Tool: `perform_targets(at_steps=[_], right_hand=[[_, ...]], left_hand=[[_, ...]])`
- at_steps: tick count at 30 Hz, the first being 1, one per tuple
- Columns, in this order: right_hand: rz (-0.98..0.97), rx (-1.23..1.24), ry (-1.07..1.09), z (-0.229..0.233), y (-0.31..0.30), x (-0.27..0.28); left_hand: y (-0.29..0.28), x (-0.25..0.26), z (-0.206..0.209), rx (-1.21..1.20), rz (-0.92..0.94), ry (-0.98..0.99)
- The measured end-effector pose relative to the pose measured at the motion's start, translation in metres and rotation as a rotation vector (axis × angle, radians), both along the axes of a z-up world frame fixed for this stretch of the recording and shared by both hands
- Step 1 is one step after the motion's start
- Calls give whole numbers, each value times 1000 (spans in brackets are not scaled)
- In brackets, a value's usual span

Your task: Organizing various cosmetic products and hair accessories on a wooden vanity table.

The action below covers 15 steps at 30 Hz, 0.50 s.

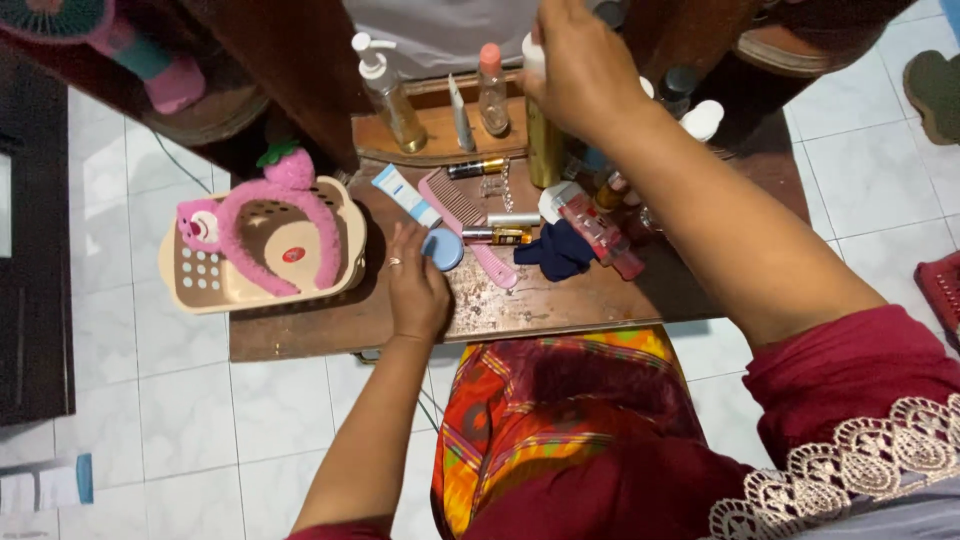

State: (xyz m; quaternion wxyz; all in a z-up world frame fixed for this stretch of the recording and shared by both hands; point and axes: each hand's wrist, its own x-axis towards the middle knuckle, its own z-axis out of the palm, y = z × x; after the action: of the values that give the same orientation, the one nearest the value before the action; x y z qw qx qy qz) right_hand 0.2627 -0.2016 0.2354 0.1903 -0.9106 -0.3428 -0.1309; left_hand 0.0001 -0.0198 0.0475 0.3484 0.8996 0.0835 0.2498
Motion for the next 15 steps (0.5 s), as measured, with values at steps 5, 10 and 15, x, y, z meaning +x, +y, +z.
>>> perform_targets(at_steps=[5,10,15], right_hand=[[145,174,238,32,-32,-31],[281,369,72,66,-62,-47],[290,438,98,86,-90,-55]], left_hand=[[-63,50,67,-203,-73,-67],[-105,82,101,-226,-132,-151],[-134,77,124,-299,-120,-237]])
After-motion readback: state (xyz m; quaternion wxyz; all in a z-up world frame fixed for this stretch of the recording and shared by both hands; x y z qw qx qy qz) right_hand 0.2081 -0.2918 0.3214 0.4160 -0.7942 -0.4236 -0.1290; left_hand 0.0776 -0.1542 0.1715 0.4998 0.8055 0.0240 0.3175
